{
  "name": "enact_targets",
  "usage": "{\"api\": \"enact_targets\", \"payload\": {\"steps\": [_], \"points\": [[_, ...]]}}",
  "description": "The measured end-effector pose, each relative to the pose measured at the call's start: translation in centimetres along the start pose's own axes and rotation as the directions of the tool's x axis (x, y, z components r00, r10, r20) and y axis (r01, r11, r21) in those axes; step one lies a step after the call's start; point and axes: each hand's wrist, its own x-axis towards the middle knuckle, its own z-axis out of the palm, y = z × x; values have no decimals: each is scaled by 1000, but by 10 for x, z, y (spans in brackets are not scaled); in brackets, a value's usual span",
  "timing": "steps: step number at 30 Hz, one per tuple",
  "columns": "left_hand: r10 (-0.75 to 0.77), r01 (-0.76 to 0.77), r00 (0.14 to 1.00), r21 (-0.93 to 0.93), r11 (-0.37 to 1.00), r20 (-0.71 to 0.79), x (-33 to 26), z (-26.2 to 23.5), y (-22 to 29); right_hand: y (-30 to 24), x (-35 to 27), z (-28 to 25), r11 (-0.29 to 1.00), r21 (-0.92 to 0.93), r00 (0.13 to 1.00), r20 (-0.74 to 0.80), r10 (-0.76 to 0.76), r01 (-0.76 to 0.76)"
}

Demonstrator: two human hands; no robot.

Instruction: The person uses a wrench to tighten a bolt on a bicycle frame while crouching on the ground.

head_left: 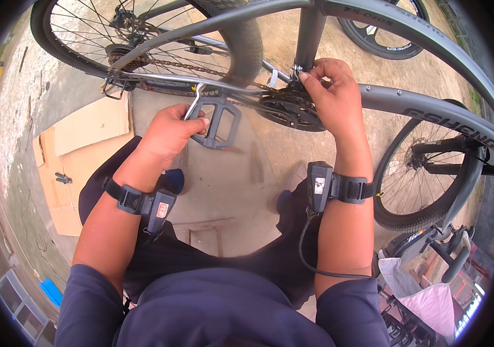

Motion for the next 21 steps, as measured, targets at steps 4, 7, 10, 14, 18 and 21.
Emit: {"api": "enact_targets", "payload": {"steps": [4,7,10,14,18,21], "points": [[144,-127,985,163,978,-98,27,8,-49,-3,-1,0,1000,-8,1000,-7,-14,14],[83,-76,986,58,995,-142,31,21,-55,1,-3,-1,999,-37,999,-18,-35,35],[76,-31,974,210,977,-212,43,18,-75,-4,-3,-1,1000,-26,1000,-17,-2,1],[60,132,951,574,808,-302,55,19,-88,-8,-2,3,1000,-28,1000,-18,-5,5],[14,201,943,605,770,-332,69,36,-100,-1,-2,3,996,-64,996,-59,-71,67],[42,195,940,633,749,-339,69,50,-111,-8,-5,2,1000,-24,999,-39,14,-15]]}}
